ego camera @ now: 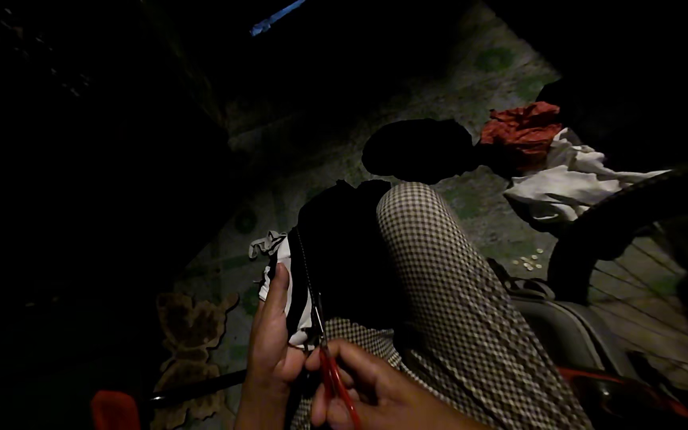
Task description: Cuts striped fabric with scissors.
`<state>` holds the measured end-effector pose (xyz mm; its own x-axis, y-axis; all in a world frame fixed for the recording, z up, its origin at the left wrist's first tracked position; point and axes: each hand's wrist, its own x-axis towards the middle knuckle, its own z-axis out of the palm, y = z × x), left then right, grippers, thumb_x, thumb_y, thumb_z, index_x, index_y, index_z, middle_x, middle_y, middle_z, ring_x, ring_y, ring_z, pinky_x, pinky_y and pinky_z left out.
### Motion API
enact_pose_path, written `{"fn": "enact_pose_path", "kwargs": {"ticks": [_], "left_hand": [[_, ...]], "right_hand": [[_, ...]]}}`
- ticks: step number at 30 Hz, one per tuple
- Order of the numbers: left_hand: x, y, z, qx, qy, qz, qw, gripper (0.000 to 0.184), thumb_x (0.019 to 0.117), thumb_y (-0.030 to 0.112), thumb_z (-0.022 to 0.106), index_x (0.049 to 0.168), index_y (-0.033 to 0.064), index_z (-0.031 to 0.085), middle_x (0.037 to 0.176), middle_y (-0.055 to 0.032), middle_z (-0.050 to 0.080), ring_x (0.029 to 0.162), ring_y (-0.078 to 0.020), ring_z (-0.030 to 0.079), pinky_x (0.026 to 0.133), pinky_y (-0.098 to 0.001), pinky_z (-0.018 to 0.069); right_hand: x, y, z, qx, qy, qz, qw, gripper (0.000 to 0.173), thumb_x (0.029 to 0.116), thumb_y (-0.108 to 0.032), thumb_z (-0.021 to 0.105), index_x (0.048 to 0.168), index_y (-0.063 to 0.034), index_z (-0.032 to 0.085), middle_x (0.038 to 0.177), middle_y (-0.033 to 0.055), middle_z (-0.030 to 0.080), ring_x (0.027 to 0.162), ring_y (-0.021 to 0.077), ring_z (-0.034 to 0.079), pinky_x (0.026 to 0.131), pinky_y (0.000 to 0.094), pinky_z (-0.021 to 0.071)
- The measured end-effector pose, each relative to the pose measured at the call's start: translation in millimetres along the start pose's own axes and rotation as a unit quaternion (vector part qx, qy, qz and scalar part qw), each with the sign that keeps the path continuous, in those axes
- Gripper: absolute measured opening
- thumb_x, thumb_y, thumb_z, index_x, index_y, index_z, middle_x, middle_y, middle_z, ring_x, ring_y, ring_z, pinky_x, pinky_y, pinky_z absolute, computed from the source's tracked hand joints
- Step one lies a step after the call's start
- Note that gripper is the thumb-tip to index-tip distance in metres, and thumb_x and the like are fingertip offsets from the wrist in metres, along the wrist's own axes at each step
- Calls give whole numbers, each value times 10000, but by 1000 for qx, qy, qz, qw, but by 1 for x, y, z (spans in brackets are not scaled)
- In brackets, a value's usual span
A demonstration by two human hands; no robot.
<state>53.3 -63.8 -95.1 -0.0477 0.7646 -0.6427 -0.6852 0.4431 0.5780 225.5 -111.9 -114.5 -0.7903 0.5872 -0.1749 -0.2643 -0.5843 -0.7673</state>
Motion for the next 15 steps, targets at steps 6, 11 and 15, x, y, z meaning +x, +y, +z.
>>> {"fn": "enact_pose_path", "kwargs": {"ticks": [6, 11, 15], "left_hand": [[-5, -3, 3, 44, 43, 29, 998, 394, 1073, 407, 471, 1326, 124, 578, 1106, -131, 709, 962, -225, 724, 780, -426, 632], [-6, -4, 3, 47, 56, 41, 996, 400, 1073, 392, 480, 1335, 101, 561, 1107, -151, 702, 967, -239, 722, 787, -441, 631], [-8, -4, 5, 45, 50, 46, 997, 390, 1081, 383, 460, 1329, 100, 564, 1099, -142, 705, 946, -225, 727, 770, -418, 636]], "right_hand": [[2, -8, 6, 55, 12, 26, 998, 402, 1017, -238, 634, 1362, -96, 484, 1015, 80, 681, 840, 180, 687, 718, 344, 601], [1, -10, 8, 69, 15, 20, 997, 393, 1029, -244, 613, 1363, -90, 478, 979, 76, 662, 806, 170, 673, 694, 331, 594], [1, -10, 12, 80, 25, 12, 996, 373, 1031, -237, 608, 1347, -84, 483, 960, 74, 654, 790, 168, 667, 677, 331, 590]]}}
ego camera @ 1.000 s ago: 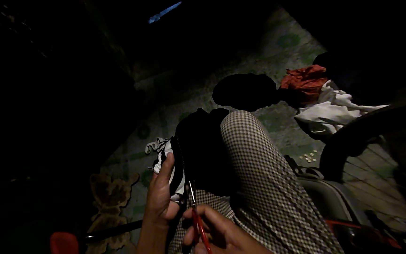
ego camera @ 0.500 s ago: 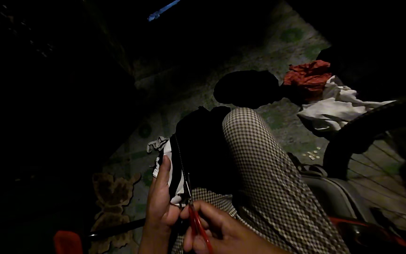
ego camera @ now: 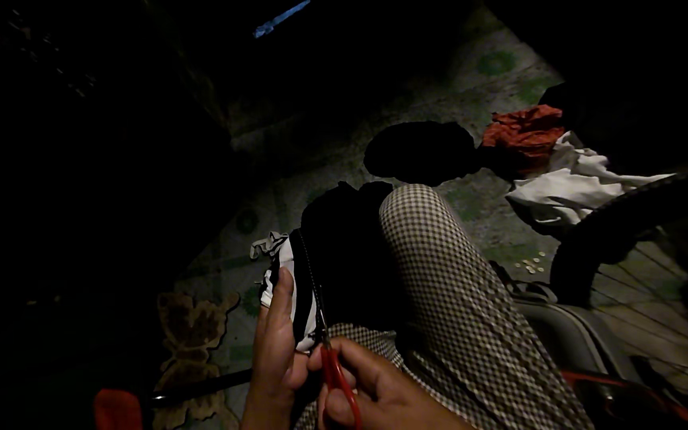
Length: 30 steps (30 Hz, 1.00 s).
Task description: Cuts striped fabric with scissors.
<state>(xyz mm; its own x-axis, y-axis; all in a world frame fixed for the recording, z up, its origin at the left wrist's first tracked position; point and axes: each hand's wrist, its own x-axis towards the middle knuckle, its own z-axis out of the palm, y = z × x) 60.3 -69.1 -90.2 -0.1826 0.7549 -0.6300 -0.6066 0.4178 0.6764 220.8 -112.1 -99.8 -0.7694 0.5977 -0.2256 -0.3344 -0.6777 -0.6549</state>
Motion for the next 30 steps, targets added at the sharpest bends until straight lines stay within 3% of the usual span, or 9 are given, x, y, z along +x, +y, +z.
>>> {"fn": "enact_pose_path", "kwargs": {"ticks": [6, 10, 16, 23, 30], "left_hand": [[1, -2, -1, 6, -7, 17, 1000, 402, 1088, 380, 442, 1312, 72, 571, 1065, -155, 705, 909, -223, 727, 762, -403, 635], [-1, 0, 5, 42, 36, 32, 998, 391, 1082, 371, 464, 1334, 84, 547, 1051, -127, 708, 891, -204, 728, 740, -386, 635], [-2, 0, 5, 23, -1, 53, 998, 379, 1096, 338, 433, 1303, 47, 560, 1046, -150, 710, 907, -213, 733, 773, -392, 637], [-4, -1, 6, 25, -7, 73, 997, 367, 1100, 313, 425, 1300, 36, 558, 1045, -143, 710, 916, -200, 730, 785, -378, 635], [-4, -2, 5, 20, -14, 80, 996, 353, 1096, 301, 440, 1268, 21, 568, 1013, -144, 713, 890, -192, 733, 769, -366, 637]], "right_hand": [[0, 1, 4, 5, 15, -9, 1000, 346, 1038, -211, 593, 1334, -68, 483, 956, 70, 652, 779, 160, 664, 676, 325, 589], [-1, -1, 7, -2, 53, 0, 999, 409, 1016, -238, 632, 1346, -67, 463, 936, 60, 652, 775, 166, 673, 660, 337, 595], [1, 0, 8, 3, 78, -31, 996, 472, 999, -244, 666, 1341, -97, 375, 857, 43, 648, 726, 163, 671, 618, 326, 583], [1, 1, 9, -26, 94, -46, 994, 479, 1004, -287, 656, 1346, -94, 382, 868, 42, 651, 712, 148, 661, 603, 316, 574], [1, 3, 10, -32, 102, -64, 992, 464, 1015, -240, 641, 1361, -94, 367, 842, 40, 653, 686, 141, 651, 565, 297, 551]]}}
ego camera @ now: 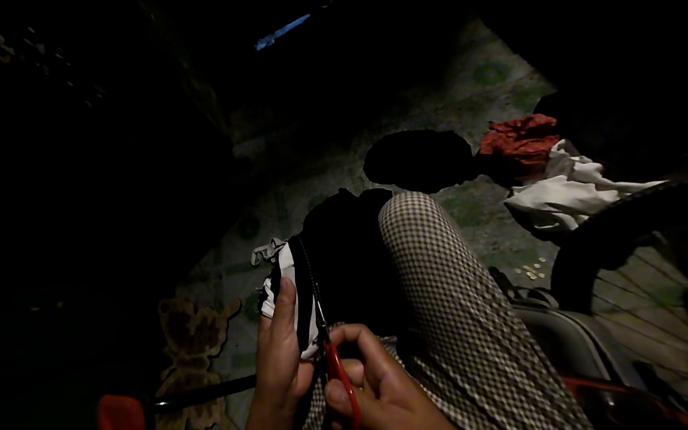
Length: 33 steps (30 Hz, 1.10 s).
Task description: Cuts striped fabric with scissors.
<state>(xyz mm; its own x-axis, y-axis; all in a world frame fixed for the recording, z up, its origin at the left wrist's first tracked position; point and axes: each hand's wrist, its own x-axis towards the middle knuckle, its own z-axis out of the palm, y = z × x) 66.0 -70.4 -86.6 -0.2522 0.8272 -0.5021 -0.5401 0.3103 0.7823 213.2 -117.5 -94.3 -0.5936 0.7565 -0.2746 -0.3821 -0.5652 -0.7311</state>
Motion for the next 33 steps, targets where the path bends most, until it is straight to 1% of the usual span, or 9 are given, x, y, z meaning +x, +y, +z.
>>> {"fn": "enact_pose_path", "kwargs": {"ticks": [4, 7, 11, 13, 17, 22, 27, 31, 33], "left_hand": [[-2, 0, -1, 19, 0, 7, 1000, 354, 1095, 291, 445, 1293, 17, 554, 1039, -134, 713, 914, -182, 730, 798, -358, 633], [-2, 0, 0, 22, 6, 6, 1000, 354, 1099, 290, 435, 1273, 10, 561, 1018, -133, 714, 894, -182, 730, 785, -353, 633], [-3, -1, -2, 19, -1, 8, 1000, 357, 1099, 289, 434, 1286, 9, 553, 1033, -133, 711, 911, -183, 729, 800, -355, 631], [-4, -1, -1, 18, -5, 14, 1000, 343, 1099, 279, 436, 1269, 6, 555, 1006, -130, 714, 881, -175, 731, 778, -346, 634], [-4, -1, -1, 27, -8, 27, 999, 314, 1102, 261, 426, 1242, 11, 551, 964, -106, 709, 827, -146, 725, 739, -313, 632], [-5, 1, -2, 32, -13, 31, 999, 308, 1106, 247, 407, 1213, 3, 561, 907, -92, 712, 764, -124, 720, 695, -287, 631], [-7, 2, -1, 31, -23, 34, 999, 304, 1101, 231, 422, 1249, -2, 550, 986, -101, 715, 865, -143, 727, 786, -313, 630], [-7, 2, -2, 25, -27, 34, 999, 301, 1094, 232, 444, 1261, 0, 538, 989, -109, 713, 869, -150, 728, 791, -321, 630], [-8, 2, -1, 31, -15, 29, 999, 296, 1099, 228, 431, 1241, -5, 545, 958, -106, 713, 838, -147, 726, 768, -313, 632]], "right_hand": [[2, -3, 0, -12, 12, -2, 1000, 499, 1010, -287, 649, 1376, -92, 372, 857, 45, 656, 703, 148, 657, 585, 309, 561], [6, -1, -1, -32, 13, -17, 999, 496, 1002, -274, 662, 1366, -88, 382, 842, 30, 644, 666, 116, 626, 572, 284, 542], [7, 0, -2, -48, 15, -31, 998, 505, 1001, -276, 664, 1370, -83, 378, 849, 15, 647, 680, 103, 635, 613, 285, 563], [7, 0, -2, -58, 22, -34, 998, 513, 1002, -270, 663, 1383, -80, 376, 845, 14, 644, 684, 105, 637, 616, 288, 566], [8, 1, -2, -48, 27, -38, 998, 504, 1006, -247, 656, 1396, -97, 375, 823, 13, 642, 665, 119, 637, 553, 289, 551], [10, -6, -3, -64, 17, -23, 998, 514, 1009, -265, 651, 1410, -104, 373, 850, 14, 652, 668, 114, 631, 559, 282, 544], [15, -12, -6, -88, 10, -23, 996, 522, 1007, -295, 650, 1407, -99, 376, 848, 0, 642, 673, 92, 624, 594, 275, 555], [15, -12, -5, -85, 16, -13, 996, 531, 1002, -293, 657, 1414, -107, 378, 852, 1, 636, 682, 100, 621, 595, 278, 549], [15, -11, -3, -63, 19, -10, 998, 529, 1007, -272, 654, 1422, -107, 370, 855, 20, 633, 672, 128, 634, 553, 294, 555]]}}
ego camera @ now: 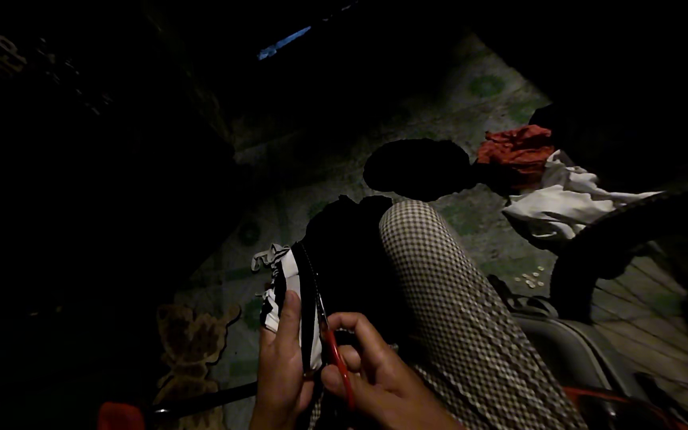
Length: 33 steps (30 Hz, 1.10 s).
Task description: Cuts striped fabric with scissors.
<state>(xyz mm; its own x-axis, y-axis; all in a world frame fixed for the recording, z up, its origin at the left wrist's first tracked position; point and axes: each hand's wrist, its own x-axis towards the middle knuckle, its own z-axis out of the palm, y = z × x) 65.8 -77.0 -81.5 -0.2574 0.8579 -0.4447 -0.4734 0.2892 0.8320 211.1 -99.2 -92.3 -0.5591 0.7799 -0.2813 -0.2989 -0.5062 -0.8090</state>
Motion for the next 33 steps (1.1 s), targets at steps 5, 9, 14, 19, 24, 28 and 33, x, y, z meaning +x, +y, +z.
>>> {"fn": "enact_pose_path", "kwargs": {"ticks": [5, 9, 14, 19, 24, 28, 33], "left_hand": [[0, 0, -2, 8, 8, 0, 1000, 297, 1099, 232, 427, 1235, -8, 537, 917, -90, 701, 793, -131, 715, 739, -290, 626], [-1, 1, -4, 8, -5, -11, 1000, 332, 1099, 268, 430, 1205, -21, 557, 916, -107, 713, 796, -147, 725, 734, -318, 634], [-2, 1, -2, -6, -8, -7, 1000, 315, 1094, 251, 445, 1220, -20, 547, 937, -109, 719, 812, -152, 730, 743, -322, 636], [-4, 3, -3, 8, -8, -12, 1000, 329, 1096, 255, 437, 1237, -25, 536, 950, -109, 718, 811, -146, 730, 730, -316, 638], [-5, 3, -4, 14, -11, -8, 1000, 331, 1099, 246, 431, 1253, -27, 537, 985, -115, 720, 864, -149, 731, 784, -320, 634], [-4, 4, -4, 25, -10, -6, 1000, 328, 1098, 239, 430, 1266, -25, 528, 987, -113, 718, 865, -147, 729, 785, -317, 632], [-4, 4, -5, 10, -12, -8, 1000, 317, 1103, 222, 413, 1249, -28, 542, 984, -115, 719, 866, -150, 729, 791, -317, 631]], "right_hand": [[2, -4, 3, 29, 2, 18, 999, 515, 1007, -235, 648, 1417, -122, 358, 867, 42, 644, 687, 161, 661, 561, 321, 585], [6, -6, 1, 12, 17, 1, 1000, 523, 994, -297, 666, 1401, -120, 389, 872, 27, 646, 680, 144, 652, 557, 313, 578], [10, -4, -6, -27, -3, -34, 999, 505, 997, -333, 660, 1380, -114, 416, 877, 9, 631, 689, 112, 626, 584, 286, 558], [12, -3, -9, -41, -10, -29, 999, 502, 1000, -341, 657, 1387, -123, 424, 920, 21, 635, 713, 121, 634, 618, 294, 575], [14, 1, -8, -34, -4, -29, 999, 503, 996, -332, 662, 1390, -130, 424, 891, 22, 635, 695, 127, 629, 597, 297, 567], [13, 1, -3, -34, 15, -23, 999, 517, 992, -322, 667, 1403, -128, 420, 869, 13, 641, 693, 122, 632, 605, 301, 567], [12, 2, 0, -26, 27, -18, 999, 526, 985, -289, 681, 1400, -113, 410, 838, 13, 643, 679, 123, 635, 599, 299, 565]]}}
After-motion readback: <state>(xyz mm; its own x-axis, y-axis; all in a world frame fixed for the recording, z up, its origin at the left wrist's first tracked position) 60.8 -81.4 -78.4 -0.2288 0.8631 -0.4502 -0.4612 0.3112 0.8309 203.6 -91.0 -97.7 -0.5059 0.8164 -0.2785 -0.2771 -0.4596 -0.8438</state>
